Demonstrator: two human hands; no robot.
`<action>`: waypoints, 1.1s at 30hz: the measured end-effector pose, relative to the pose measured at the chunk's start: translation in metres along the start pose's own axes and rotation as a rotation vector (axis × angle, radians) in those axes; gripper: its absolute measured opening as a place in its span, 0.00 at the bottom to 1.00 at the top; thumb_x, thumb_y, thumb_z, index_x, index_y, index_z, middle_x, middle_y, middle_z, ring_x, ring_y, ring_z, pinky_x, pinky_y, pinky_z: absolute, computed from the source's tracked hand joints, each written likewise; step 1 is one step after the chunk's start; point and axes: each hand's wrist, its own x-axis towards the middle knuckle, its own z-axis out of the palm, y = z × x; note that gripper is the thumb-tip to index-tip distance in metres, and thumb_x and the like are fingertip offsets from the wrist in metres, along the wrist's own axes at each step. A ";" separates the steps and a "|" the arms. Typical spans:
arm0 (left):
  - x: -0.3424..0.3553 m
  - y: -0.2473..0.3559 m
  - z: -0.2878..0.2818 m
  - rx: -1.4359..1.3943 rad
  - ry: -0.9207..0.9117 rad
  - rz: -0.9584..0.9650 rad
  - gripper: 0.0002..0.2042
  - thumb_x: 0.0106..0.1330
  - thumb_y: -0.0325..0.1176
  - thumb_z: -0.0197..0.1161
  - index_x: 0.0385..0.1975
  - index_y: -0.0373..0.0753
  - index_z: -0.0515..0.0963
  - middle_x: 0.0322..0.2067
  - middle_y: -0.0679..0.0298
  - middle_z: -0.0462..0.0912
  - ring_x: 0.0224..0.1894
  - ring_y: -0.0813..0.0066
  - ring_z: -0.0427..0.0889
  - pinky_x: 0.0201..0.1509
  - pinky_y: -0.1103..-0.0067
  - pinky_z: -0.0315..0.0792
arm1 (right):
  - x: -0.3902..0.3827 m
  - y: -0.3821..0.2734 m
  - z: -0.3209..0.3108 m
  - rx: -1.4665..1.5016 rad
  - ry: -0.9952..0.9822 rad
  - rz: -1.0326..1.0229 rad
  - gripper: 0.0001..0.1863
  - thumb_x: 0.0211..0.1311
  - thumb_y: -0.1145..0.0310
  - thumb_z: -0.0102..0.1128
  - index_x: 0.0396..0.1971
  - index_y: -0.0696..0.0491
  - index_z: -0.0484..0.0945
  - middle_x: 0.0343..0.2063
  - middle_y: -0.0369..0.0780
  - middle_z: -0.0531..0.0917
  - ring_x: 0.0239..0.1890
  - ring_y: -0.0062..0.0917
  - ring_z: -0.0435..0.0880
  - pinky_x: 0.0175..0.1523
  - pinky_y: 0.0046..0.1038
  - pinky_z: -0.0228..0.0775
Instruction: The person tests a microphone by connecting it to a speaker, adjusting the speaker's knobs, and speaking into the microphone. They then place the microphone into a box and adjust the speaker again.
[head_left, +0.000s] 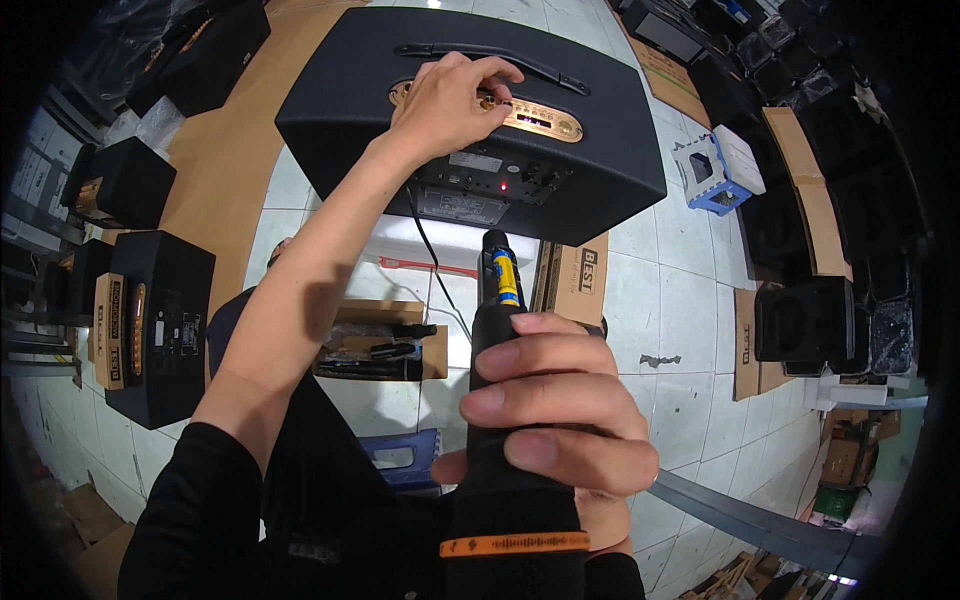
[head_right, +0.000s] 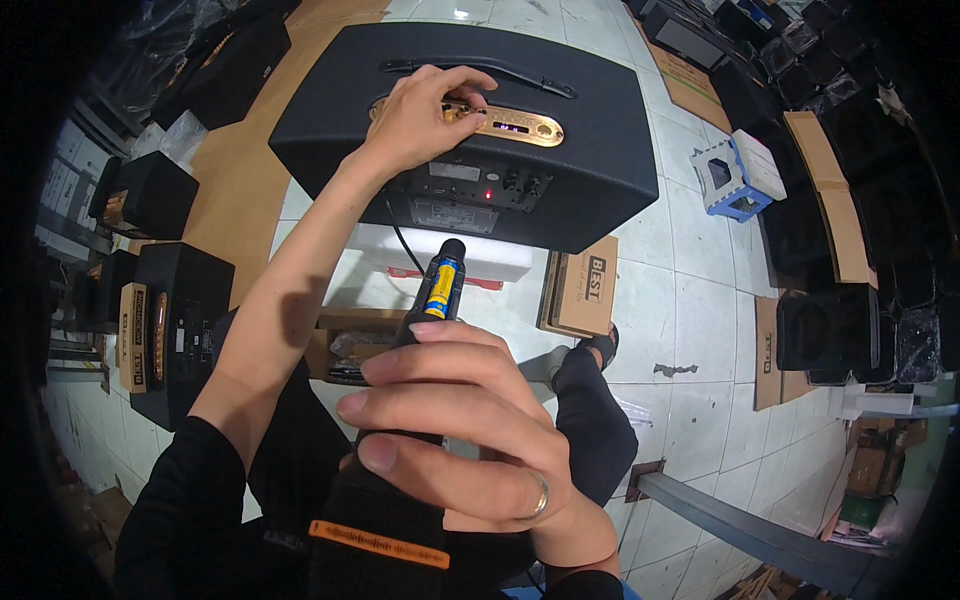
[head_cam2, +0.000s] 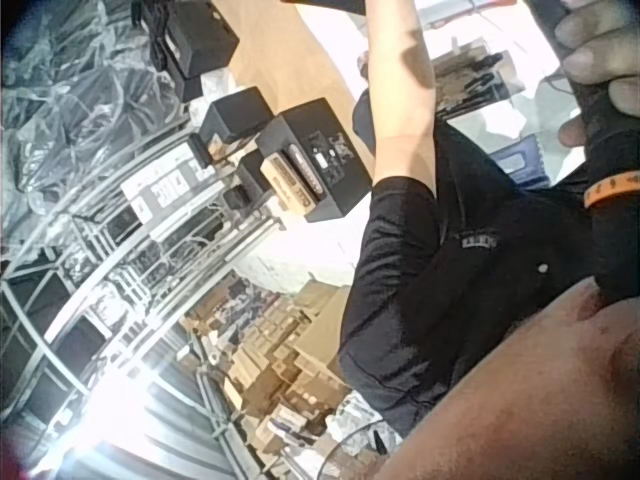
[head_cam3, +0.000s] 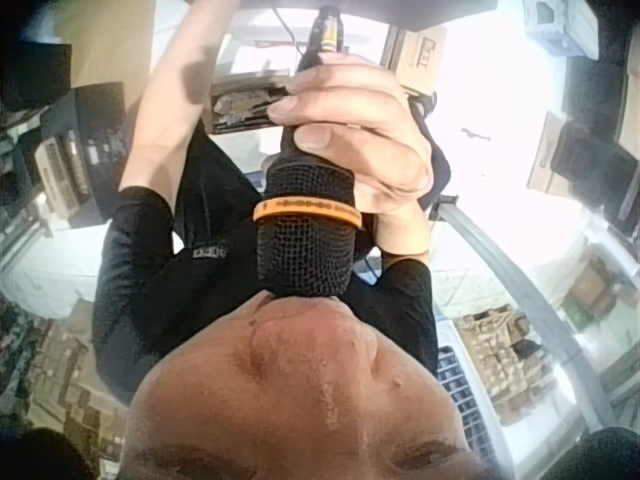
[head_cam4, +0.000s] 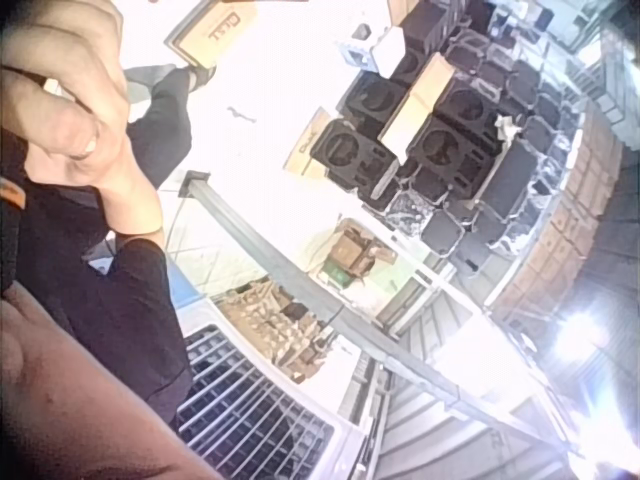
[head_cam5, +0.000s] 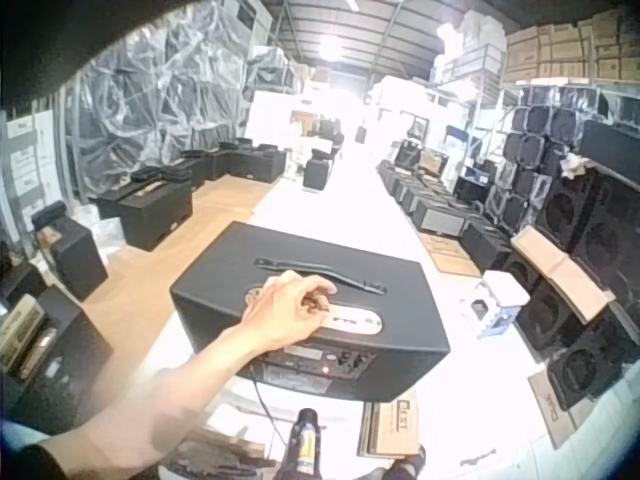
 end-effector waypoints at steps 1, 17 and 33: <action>0.000 0.000 0.000 -0.003 0.000 0.004 0.16 0.65 0.37 0.69 0.53 0.50 0.84 0.37 0.74 0.89 0.50 0.70 0.80 0.64 0.68 0.72 | 0.000 0.000 -0.001 -0.006 0.000 0.002 0.13 0.48 0.74 0.78 0.35 0.51 0.86 0.45 0.39 0.89 0.51 0.37 0.87 0.63 0.45 0.75; -0.001 -0.001 0.003 0.039 0.003 0.012 0.16 0.66 0.38 0.69 0.54 0.51 0.83 0.37 0.74 0.89 0.50 0.72 0.81 0.66 0.69 0.69 | -0.002 0.000 -0.002 -0.030 -0.009 0.009 0.12 0.48 0.74 0.79 0.34 0.50 0.87 0.43 0.37 0.89 0.51 0.35 0.87 0.63 0.44 0.75; -0.001 -0.002 0.002 0.017 0.005 0.022 0.17 0.65 0.37 0.68 0.54 0.51 0.83 0.37 0.74 0.89 0.51 0.72 0.80 0.68 0.68 0.66 | 0.000 -0.002 0.000 -0.004 -0.001 0.045 0.13 0.49 0.74 0.78 0.36 0.50 0.86 0.44 0.38 0.89 0.51 0.36 0.87 0.63 0.45 0.75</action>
